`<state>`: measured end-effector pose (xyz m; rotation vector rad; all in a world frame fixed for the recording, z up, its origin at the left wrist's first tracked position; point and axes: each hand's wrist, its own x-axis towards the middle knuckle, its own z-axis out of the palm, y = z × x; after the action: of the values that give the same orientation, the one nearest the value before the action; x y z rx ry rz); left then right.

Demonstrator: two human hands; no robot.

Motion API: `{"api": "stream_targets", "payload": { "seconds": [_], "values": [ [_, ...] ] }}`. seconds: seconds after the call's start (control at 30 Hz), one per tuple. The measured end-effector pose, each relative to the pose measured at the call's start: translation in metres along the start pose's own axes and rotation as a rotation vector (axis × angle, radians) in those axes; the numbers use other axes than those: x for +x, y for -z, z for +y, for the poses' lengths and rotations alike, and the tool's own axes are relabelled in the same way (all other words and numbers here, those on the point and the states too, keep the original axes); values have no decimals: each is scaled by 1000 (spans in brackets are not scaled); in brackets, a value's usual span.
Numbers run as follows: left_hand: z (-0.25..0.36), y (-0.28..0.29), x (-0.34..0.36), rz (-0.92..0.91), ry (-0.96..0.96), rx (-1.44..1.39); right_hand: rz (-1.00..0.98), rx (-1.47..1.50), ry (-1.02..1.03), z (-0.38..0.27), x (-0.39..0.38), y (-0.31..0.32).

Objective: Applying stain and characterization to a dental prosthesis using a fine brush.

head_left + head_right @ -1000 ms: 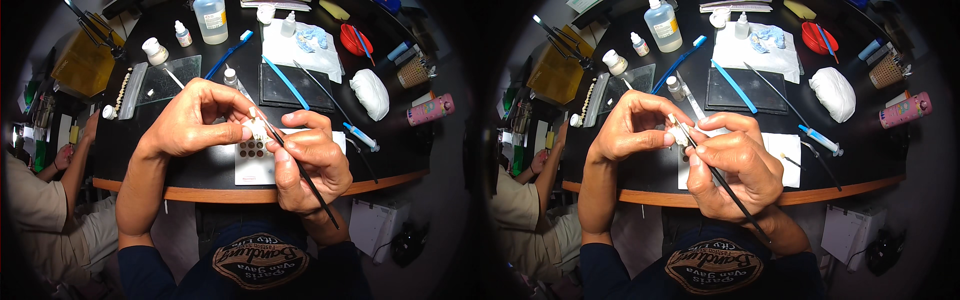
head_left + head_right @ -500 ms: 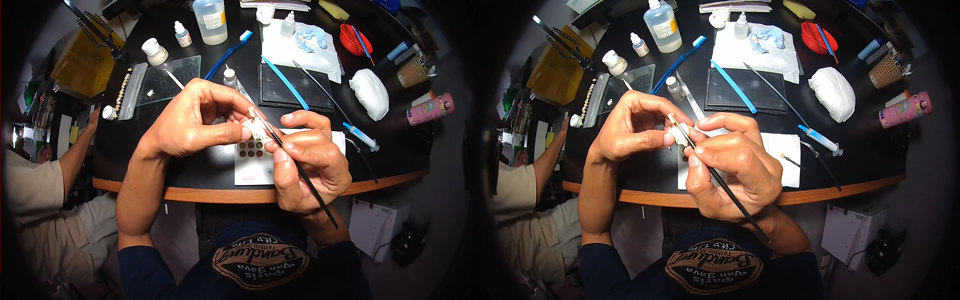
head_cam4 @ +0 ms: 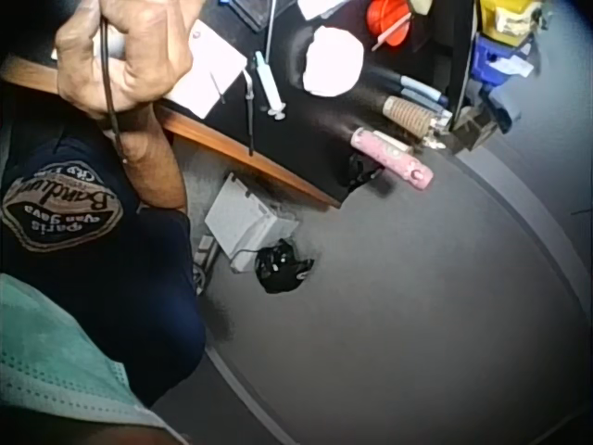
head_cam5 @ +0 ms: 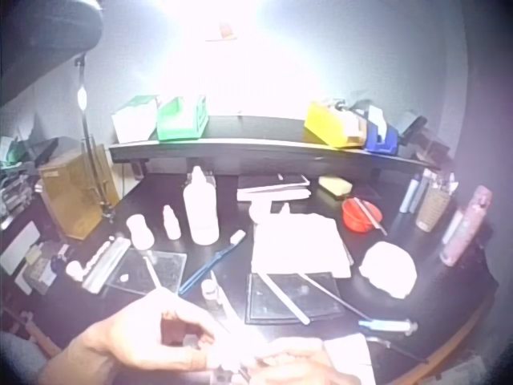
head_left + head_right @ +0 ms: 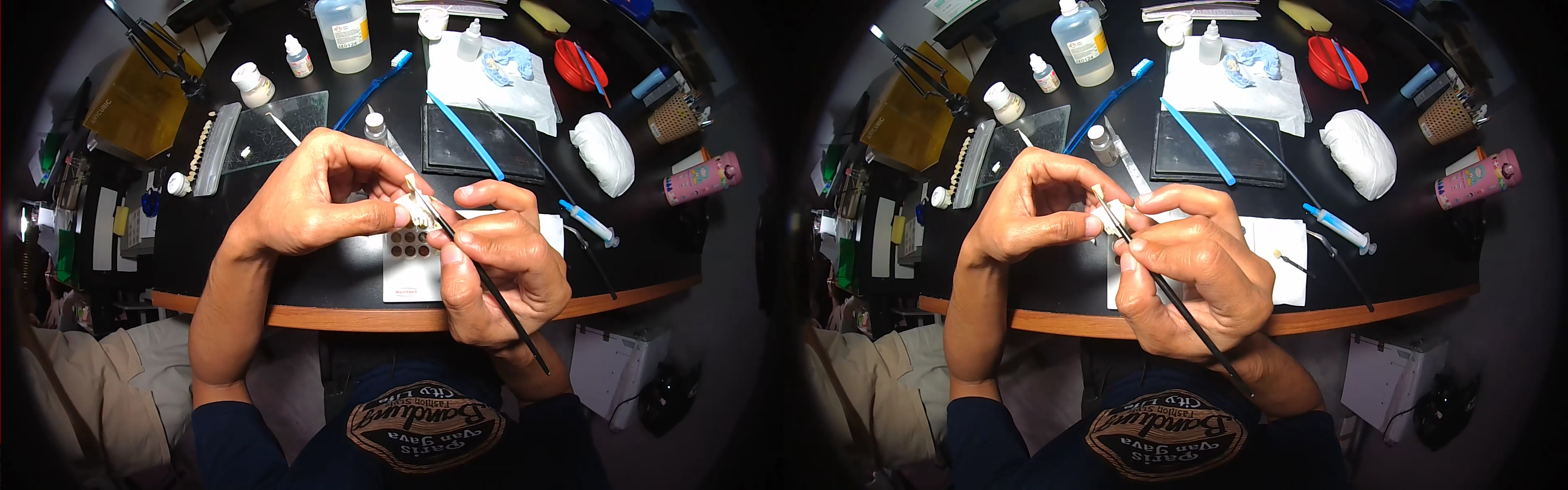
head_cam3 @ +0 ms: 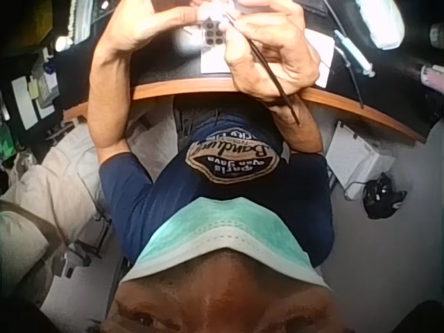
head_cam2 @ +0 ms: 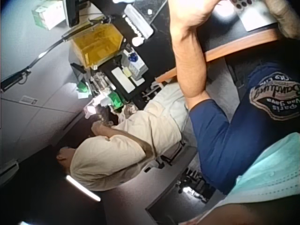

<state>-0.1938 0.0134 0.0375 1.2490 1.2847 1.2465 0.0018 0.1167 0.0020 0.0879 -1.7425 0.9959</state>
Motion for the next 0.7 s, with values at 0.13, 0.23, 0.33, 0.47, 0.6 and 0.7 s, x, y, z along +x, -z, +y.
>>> {"api": "stream_targets", "payload": {
  "seconds": [0.13, 0.23, 0.33, 0.47, 0.6, 0.7],
  "values": [
    [-1, 0, -1, 2, 2, -7, -10, -1, -4, 0, 1, 0],
    [-1, 0, -2, 1, -4, -12, 6, 32, -15, 0, 0, -3],
    [2, 0, -1, -10, -1, 7, 35, 49, -33, -2, 1, 0],
    [-1, -4, 0, 1, -40, 4, 94, 124, -90, -2, -5, -2],
    [-2, -3, 0, -8, -53, 40, 44, 76, -75, -3, -3, 0],
    [-3, -4, 1, -12, -54, -12, 24, 40, -36, -3, -1, 2]
  ]
}}
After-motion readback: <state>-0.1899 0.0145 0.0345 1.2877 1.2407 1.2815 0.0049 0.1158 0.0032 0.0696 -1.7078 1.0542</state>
